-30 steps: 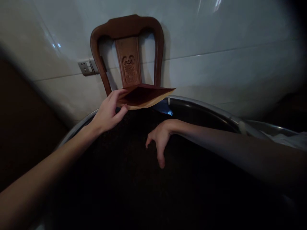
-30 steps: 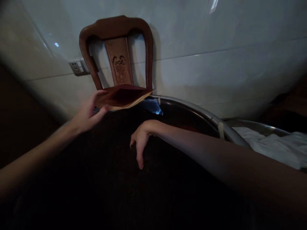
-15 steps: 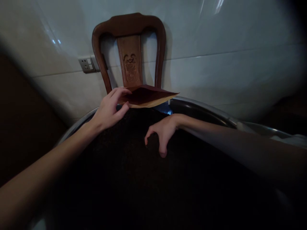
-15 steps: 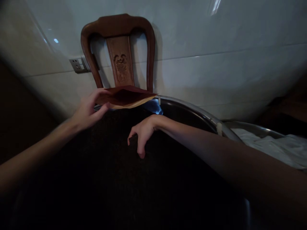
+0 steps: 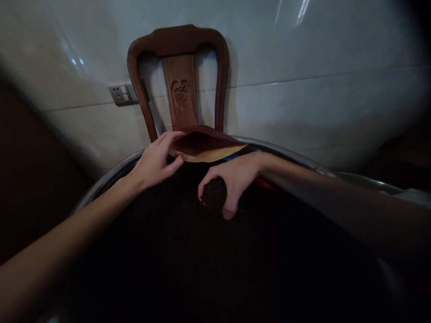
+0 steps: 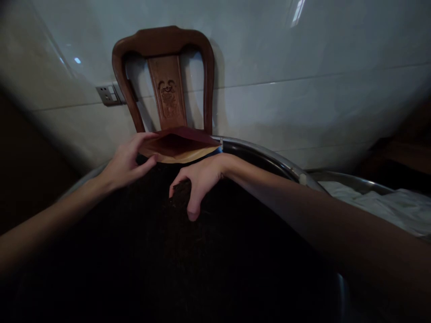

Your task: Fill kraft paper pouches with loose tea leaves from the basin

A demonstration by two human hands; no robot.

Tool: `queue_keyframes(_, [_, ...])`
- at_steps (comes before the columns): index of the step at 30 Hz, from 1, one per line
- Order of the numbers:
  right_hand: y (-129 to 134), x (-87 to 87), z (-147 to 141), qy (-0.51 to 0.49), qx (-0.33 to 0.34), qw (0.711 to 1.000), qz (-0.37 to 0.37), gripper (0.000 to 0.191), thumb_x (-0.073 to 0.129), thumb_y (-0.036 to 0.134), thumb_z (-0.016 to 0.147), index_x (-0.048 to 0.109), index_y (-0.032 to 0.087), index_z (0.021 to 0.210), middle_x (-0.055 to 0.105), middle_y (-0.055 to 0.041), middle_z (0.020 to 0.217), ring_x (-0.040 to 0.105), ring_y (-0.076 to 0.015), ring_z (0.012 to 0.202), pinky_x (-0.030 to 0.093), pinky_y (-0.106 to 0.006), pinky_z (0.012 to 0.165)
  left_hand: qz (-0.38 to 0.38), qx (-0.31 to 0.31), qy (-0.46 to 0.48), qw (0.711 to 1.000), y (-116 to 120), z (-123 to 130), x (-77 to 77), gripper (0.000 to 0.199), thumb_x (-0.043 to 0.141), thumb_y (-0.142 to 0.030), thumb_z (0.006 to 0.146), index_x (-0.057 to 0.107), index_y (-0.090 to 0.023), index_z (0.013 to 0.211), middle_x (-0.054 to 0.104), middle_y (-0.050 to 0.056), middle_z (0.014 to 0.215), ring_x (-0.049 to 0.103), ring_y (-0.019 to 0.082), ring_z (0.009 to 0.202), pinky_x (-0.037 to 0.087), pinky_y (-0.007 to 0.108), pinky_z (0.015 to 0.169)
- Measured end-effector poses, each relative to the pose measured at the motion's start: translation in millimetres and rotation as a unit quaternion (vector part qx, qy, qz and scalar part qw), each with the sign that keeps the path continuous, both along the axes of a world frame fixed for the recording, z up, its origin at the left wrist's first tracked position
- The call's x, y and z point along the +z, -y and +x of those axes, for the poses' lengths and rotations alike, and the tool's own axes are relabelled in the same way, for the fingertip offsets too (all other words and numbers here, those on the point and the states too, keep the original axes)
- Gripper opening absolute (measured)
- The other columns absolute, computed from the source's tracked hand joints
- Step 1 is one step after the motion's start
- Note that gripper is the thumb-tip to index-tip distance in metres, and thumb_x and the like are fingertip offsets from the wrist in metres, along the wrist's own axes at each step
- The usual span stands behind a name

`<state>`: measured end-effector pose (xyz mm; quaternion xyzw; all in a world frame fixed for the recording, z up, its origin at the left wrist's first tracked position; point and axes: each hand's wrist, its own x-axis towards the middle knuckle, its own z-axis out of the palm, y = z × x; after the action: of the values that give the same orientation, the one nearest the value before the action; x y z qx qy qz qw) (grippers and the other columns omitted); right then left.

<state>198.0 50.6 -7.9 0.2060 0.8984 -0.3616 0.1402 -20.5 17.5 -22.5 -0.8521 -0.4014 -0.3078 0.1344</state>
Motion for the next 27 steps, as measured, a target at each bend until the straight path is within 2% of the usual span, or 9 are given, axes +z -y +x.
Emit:
queue_keyframes(4, [7,11.1,4,-0.025,0.008,0.999,0.027,0.059,0.080,0.040,0.051,0.065,0.026,0.107,0.067,0.0035,0.097,0.062,-0.0166,0.091,0.047,-0.026,0.083,-0.011,-0.007,-0.028,1.000,1,4,-3.0,0.048,0.050,-0.019,0.084,0.037,-0.018,0.130,0.050,0.011,0.128,0.050,0.022,0.118,0.043,0.039,0.100])
queue_keyframes(9, [9,21.3,12,-0.057,0.013,0.998,-0.013,0.055,0.078,0.034,0.056,0.062,0.023,0.107,0.067,0.0031,0.099,0.062,-0.0148,0.091,0.047,-0.024,0.082,-0.034,0.000,-0.051,0.998,4,9,-5.8,0.054,0.053,-0.017,0.081,0.035,-0.019,0.131,0.047,0.011,0.131,0.050,0.024,0.119,0.045,0.039,0.099])
queue_keyframes(17, [7,33.0,25,-0.127,-0.025,0.991,0.034,0.051,0.078,0.034,0.054,0.063,0.022,0.102,0.066,0.0021,0.095,0.061,-0.0165,0.088,0.048,-0.029,0.082,-0.040,0.010,-0.071,0.997,13,19,-2.0,0.058,0.057,-0.020,0.078,0.035,-0.018,0.132,0.047,0.011,0.132,0.052,0.027,0.116,0.048,0.041,0.095])
queue_keyframes(23, [10,36.4,25,-0.180,-0.060,0.972,0.139,0.048,0.072,0.038,0.060,0.063,0.023,0.105,0.064,0.0024,0.094,0.060,-0.0169,0.087,0.046,-0.031,0.082,-0.031,0.008,-0.076,0.997,20,27,1.1,0.059,0.057,-0.025,0.079,0.034,-0.017,0.132,0.048,0.012,0.130,0.053,0.028,0.113,0.050,0.043,0.092])
queue_keyframes(25, [10,31.8,19,-0.199,-0.077,0.955,0.204,0.048,0.071,0.037,0.061,0.063,0.022,0.105,0.064,0.0013,0.096,0.059,-0.0182,0.090,0.045,-0.033,0.084,-0.021,0.012,-0.069,0.997,21,28,1.5,0.059,0.057,-0.026,0.078,0.034,-0.017,0.132,0.049,0.012,0.129,0.055,0.028,0.111,0.051,0.043,0.090])
queue_keyframes(27, [10,23.7,12,-0.225,-0.108,0.925,0.285,0.046,0.070,0.036,0.063,0.063,0.021,0.107,0.063,-0.0011,0.100,0.058,-0.0201,0.093,0.044,-0.034,0.086,-0.013,0.017,-0.055,0.998,21,28,2.2,0.059,0.057,-0.027,0.078,0.035,-0.018,0.131,0.051,0.012,0.126,0.056,0.028,0.108,0.052,0.042,0.087])
